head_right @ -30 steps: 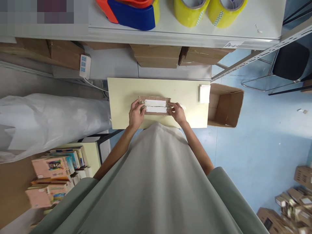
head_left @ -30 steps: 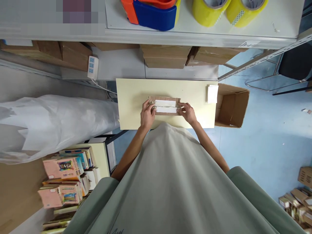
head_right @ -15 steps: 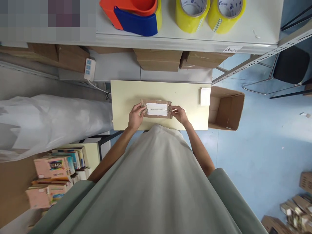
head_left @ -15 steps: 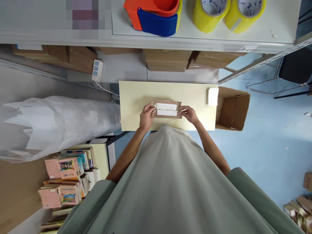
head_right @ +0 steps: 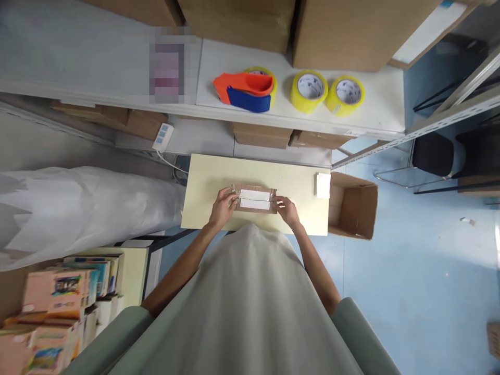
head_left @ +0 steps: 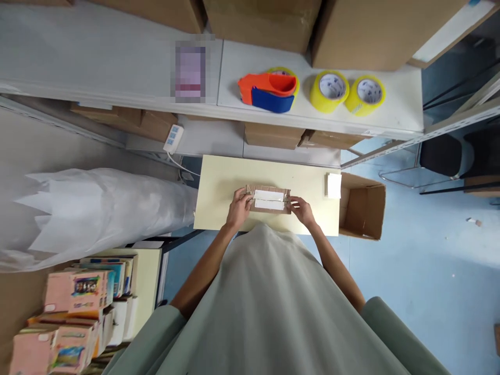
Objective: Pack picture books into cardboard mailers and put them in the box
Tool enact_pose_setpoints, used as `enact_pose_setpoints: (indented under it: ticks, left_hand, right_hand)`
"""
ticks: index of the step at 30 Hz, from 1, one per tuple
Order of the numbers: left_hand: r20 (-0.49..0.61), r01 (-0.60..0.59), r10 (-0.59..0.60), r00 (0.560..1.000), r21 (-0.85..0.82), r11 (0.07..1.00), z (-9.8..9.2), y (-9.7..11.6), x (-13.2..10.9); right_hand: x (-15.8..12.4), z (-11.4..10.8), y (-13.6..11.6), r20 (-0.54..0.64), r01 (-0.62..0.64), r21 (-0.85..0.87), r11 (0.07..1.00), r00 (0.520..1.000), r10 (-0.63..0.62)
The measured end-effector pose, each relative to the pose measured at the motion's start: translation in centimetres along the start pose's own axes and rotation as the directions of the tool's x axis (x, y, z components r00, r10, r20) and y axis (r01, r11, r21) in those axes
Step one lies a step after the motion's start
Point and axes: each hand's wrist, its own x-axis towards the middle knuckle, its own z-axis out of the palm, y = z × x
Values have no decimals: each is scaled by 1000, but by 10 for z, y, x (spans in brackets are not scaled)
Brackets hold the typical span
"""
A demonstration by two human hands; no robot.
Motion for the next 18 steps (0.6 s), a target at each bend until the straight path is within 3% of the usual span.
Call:
enact_pose_setpoints:
  ticks: [4, 8, 10, 14, 16, 18]
  left_hand:
    - [-48, -72, 73, 996, 8, 997, -17, 11, 5]
    - [-128, -197, 195, 973, -5, 980, -52, 44, 28]
    - [-208, -263, 256, 944, -5, 965, -75, 69, 46]
    - [-379, -415, 377, 846, -22, 910, -121, 123, 79]
    - [-423, -445, 393, 816, -25, 895, -140, 146, 88]
    - [-449, -459, 399, 800, -28, 888, -154, 162, 90]
  right_hand:
    - [6, -13, -41, -36, 135, -150, 979, 989, -142]
    - [27, -32, -122, -86, 317, -310, 896, 929, -359]
    - [42, -40, -173, -99, 412, -393, 822, 870, -483]
    - [83, -47, -265, -43, 558, -564, 609, 717, -696]
    - [110, -45, -296, 3, 548, -649, 528, 695, -719]
    - [141, -40, -313, 48, 517, -710, 478, 713, -700]
